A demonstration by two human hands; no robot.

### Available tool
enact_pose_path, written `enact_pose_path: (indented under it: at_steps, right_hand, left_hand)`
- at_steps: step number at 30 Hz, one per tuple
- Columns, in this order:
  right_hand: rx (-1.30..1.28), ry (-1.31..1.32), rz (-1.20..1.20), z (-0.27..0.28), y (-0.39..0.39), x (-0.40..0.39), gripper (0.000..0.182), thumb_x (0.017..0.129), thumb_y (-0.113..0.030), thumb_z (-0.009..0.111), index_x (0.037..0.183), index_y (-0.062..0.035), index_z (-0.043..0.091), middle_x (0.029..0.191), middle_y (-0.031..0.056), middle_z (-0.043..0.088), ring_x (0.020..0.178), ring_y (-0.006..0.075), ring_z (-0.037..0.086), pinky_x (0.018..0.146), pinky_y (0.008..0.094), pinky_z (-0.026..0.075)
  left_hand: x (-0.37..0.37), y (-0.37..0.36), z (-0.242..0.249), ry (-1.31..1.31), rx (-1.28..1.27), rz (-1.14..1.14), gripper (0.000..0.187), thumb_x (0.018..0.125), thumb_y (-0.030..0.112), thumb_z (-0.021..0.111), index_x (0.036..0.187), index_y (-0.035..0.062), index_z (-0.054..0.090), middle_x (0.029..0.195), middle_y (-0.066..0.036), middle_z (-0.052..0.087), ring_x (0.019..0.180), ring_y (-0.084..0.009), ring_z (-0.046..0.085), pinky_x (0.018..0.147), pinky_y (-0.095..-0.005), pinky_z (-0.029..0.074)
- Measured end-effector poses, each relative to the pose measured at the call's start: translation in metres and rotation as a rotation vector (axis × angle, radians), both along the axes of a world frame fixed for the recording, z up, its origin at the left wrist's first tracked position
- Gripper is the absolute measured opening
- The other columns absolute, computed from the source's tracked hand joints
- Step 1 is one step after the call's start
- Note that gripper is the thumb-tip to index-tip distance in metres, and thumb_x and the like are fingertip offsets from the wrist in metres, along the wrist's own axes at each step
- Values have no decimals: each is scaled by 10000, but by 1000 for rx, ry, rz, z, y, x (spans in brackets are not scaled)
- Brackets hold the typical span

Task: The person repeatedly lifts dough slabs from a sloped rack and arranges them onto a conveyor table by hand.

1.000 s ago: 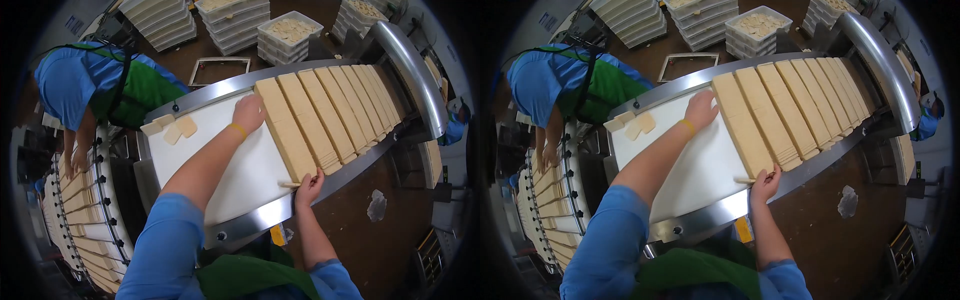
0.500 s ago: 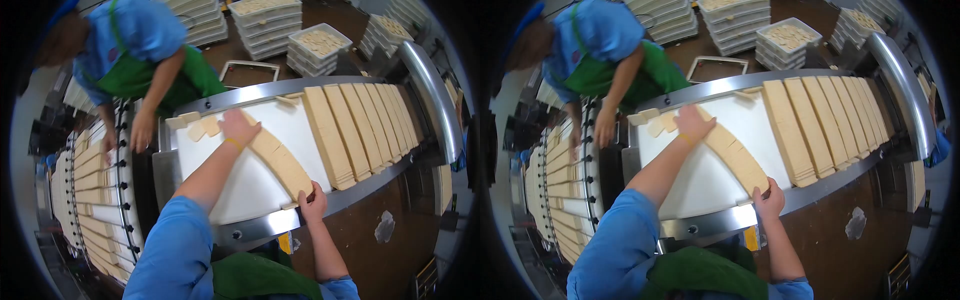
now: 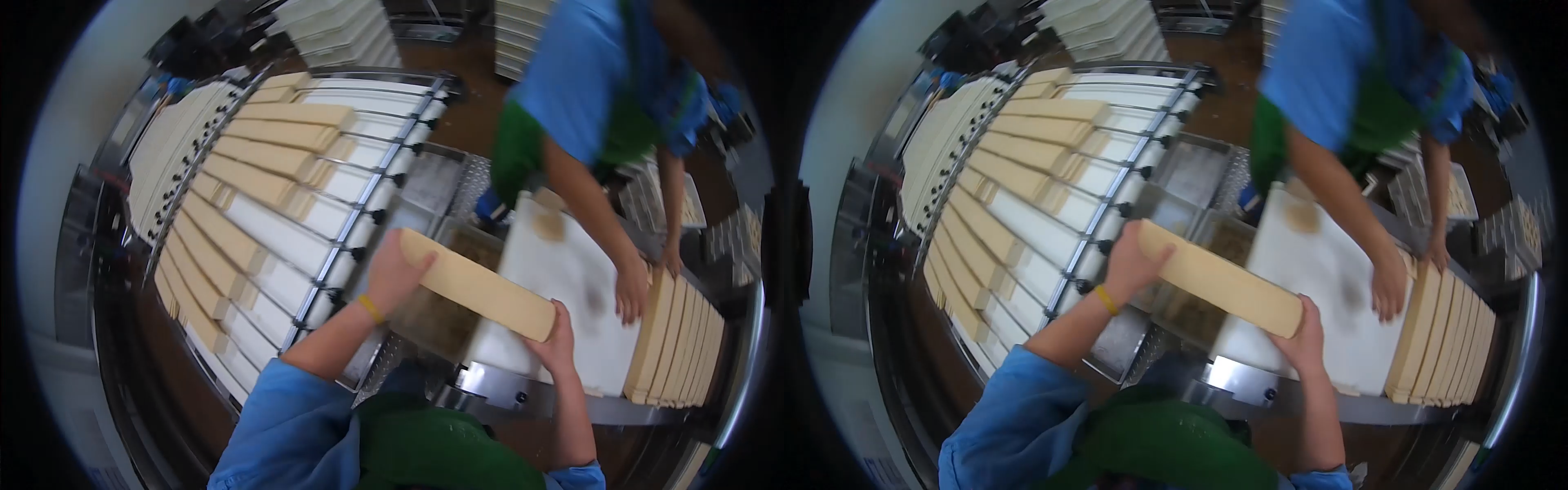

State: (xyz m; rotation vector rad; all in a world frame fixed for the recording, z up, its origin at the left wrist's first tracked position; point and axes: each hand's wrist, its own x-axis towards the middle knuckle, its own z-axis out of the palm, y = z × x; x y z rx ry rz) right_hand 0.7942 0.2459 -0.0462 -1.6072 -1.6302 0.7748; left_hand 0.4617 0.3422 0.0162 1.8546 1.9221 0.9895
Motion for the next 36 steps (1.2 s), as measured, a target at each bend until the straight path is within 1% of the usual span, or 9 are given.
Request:
enact_pose_path:
  at_steps: [6, 8, 12, 16, 18, 20, 31, 34, 36]
  right_hand:
    - [-98, 591, 332, 21, 44, -203, 519, 907, -21, 523, 1379, -48, 307, 1255, 107, 454, 1171, 183, 458, 1001, 316, 362]
    - [-129, 469, 425, 38, 56, -265, 520, 912, -28, 524, 1382, -53, 303, 1252, 105, 450, 1166, 180, 462, 994, 302, 368]
    - [-148, 310, 456, 49, 85, -372, 305, 943, -73, 477, 1241, -79, 409, 935, 58, 492, 736, 126, 487, 662, 271, 434]
    - [-116, 198, 540, 34, 113, -452, 101, 916, -57, 497, 1008, -47, 536, 756, 57, 496, 697, 153, 505, 632, 289, 424]
    - [-224, 75, 545, 41, 121, -485, 109, 883, -78, 505, 933, -42, 595, 885, 173, 554, 819, 297, 571, 727, 362, 455]
    - [-168, 147, 530, 26, 130, -514, 106, 876, -69, 507, 894, -43, 609, 859, 169, 542, 800, 302, 566, 712, 355, 452]
    - [-113, 87, 465, 4, 143, -549, 73, 852, -71, 544, 837, -50, 612, 798, 121, 526, 715, 237, 540, 647, 325, 442]
    - [-147, 98, 456, 3, 143, -550, 76, 849, -42, 526, 833, -48, 599, 802, 92, 530, 743, 204, 529, 677, 298, 431]
    - [-147, 102, 454, 2, 142, -550, 80, 847, -29, 517, 831, -47, 593, 809, 80, 532, 759, 190, 525, 693, 287, 427]
  left_hand:
    - [-251, 37, 8, -204, 91, 383, 327, 907, 287, 539, 1001, -20, 599, 891, -228, 650, 856, -397, 615, 756, -432, 487]
    - [-330, 50, -20, -185, 161, 512, 350, 928, 295, 475, 926, -28, 610, 902, -236, 648, 876, -406, 607, 766, -435, 482]
    - [-436, 70, -33, 99, -164, 523, 353, 946, 288, 425, 955, -22, 592, 936, -245, 641, 917, -409, 598, 810, -459, 478]
    - [-514, 110, -45, 278, -300, 476, 367, 964, 287, 367, 1018, -13, 570, 1008, -248, 631, 967, -407, 592, 851, -483, 469]
    - [-555, 126, -52, 297, -287, 419, 380, 970, 293, 346, 1037, -13, 561, 1037, -252, 625, 983, -409, 588, 864, -490, 464]
    - [-597, 138, -61, 308, -220, 338, 395, 974, 303, 333, 1039, -17, 556, 1059, -261, 617, 992, -413, 585, 869, -494, 459]
    - [-595, 133, -37, 196, -170, 515, 365, 920, 295, 465, 955, -54, 565, 985, -298, 611, 926, -433, 597, 845, -488, 469]
    - [-604, 140, -56, 646, 57, 549, 358, 909, 300, 468, 955, -37, 581, 998, -265, 618, 951, -403, 598, 848, -479, 472]
    - [-599, 141, -42, 363, -195, 571, 361, 903, 308, 474, 968, -29, 587, 1003, -241, 619, 976, -391, 588, 863, -474, 467]
